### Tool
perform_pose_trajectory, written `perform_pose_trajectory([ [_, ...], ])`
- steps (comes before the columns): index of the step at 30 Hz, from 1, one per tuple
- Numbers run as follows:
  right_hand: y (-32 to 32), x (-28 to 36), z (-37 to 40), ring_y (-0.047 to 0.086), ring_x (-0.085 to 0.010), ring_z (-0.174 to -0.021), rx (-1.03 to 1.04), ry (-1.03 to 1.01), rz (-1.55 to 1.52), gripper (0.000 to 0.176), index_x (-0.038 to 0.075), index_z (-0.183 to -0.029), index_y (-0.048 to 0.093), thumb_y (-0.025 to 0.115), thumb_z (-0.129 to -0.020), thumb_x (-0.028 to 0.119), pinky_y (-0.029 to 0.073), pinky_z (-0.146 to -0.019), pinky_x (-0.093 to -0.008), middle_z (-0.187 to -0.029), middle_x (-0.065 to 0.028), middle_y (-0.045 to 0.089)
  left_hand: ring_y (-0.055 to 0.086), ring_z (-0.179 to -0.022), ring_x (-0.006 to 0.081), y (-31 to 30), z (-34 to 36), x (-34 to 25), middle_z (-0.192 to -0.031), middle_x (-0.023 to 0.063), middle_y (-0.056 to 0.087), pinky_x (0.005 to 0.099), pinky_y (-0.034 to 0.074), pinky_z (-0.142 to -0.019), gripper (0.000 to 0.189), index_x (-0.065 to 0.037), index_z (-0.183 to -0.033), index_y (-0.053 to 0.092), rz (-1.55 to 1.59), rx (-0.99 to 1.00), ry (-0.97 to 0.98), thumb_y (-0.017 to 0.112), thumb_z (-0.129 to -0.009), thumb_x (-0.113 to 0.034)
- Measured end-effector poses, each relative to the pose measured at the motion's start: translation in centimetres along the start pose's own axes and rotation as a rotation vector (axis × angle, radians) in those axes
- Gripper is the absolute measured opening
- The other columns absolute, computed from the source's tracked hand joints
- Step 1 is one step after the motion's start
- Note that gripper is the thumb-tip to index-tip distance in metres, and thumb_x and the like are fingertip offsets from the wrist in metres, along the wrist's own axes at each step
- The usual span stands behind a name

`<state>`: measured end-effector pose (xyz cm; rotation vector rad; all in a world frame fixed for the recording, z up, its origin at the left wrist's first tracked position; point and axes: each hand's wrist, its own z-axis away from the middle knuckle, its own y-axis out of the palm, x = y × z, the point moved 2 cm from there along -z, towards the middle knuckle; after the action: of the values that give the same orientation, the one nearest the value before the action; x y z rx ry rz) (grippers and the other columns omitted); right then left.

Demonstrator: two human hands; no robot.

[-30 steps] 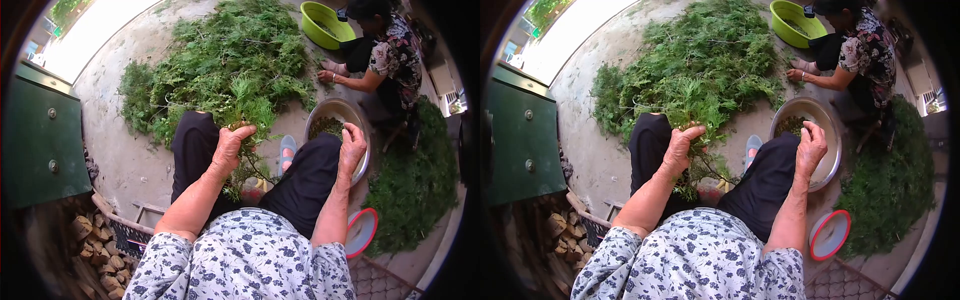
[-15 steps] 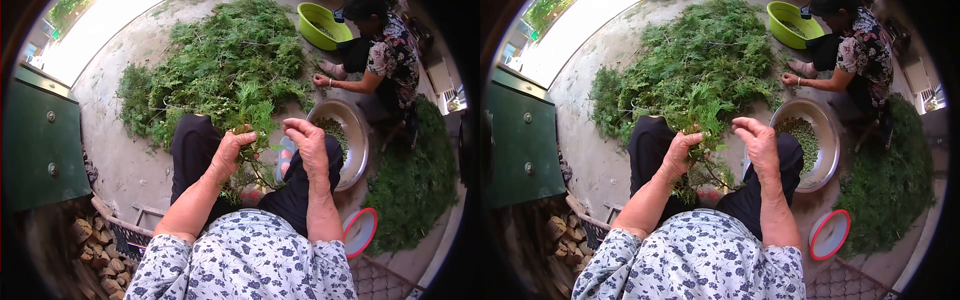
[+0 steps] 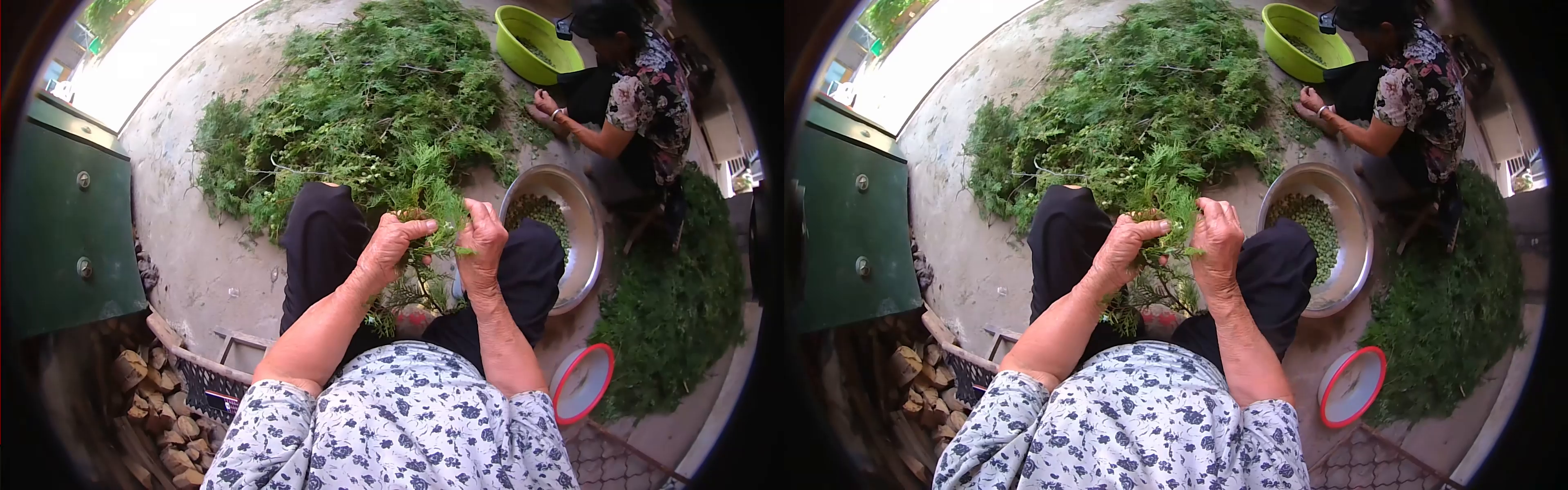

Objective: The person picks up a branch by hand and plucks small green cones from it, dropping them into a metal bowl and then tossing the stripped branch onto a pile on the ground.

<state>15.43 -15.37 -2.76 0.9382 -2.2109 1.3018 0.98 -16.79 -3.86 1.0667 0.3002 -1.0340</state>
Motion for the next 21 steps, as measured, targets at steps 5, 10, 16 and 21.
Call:
perform_pose_trajectory([
  [5, -1.1, -2.9, -1.3, 0.059, -0.0205, -0.069, -0.009, 0.431, -0.356, 0.012, 0.001, -0.09, 0.059, 0.061, -0.078, 0.002, 0.047, -0.061, -0.0314, -0.077, -0.0094, 0.06, 0.059, -0.064, 0.0132, -0.3, 0.8, -0.4, -0.079, 0.0038, 0.061, 0.0259, 0.048, -0.048, 0.017, -0.002, -0.093, 0.061, -0.019, -0.067, 0.014, 0.063, -0.078, -0.009],
  [10, -0.8, -2.7, -0.5, 0.059, -0.012, -0.074, 0.156, 0.877, -1.264, 0.014, 0.002, -0.096, 0.057, 0.06, -0.083, 0.006, 0.048, -0.064, -0.0264, -0.081, -0.0015, 0.059, 0.058, -0.064, 0.0117, -0.3, 0.3, -0.4, -0.078, 0.0041, 0.063, 0.026, 0.048, -0.048, 0.018, -0.001, -0.09, 0.063, -0.024, -0.089, 0.059, 0.066, -0.079, -0.014],
  [16, 0.9, -1.3, 1.0, 0.052, -0.0066, -0.06, 0.429, 0.773, -1.228, 0.018, 0.003, -0.095, 0.06, 0.063, -0.084, 0.017, 0.04, -0.052, -0.0189, -0.075, 0.0, 0.059, 0.059, -0.065, 0.0113, -0.2, 0.0, 0.0, -0.079, 0.0049, 0.064, 0.0236, 0.048, -0.048, 0.017, 0.0, -0.092, 0.064, -0.027, -0.05, 0.13, 0.064, -0.082, -0.013],
  [21, 0.6, -0.3, 0.9, 0.047, -0.0037, -0.058, 0.452, 0.761, -1.022, 0.014, 0.001, -0.087, 0.064, 0.063, -0.084, 0.015, 0.035, -0.05, -0.0195, -0.069, 0.003, 0.057, 0.058, -0.065, 0.0107, -0.3, -0.2, 0.4, -0.08, 0.0036, 0.064, 0.0239, 0.047, -0.048, 0.014, -0.002, -0.093, 0.063, -0.056, -0.05, 0.204, 0.061, -0.084, -0.013],
])
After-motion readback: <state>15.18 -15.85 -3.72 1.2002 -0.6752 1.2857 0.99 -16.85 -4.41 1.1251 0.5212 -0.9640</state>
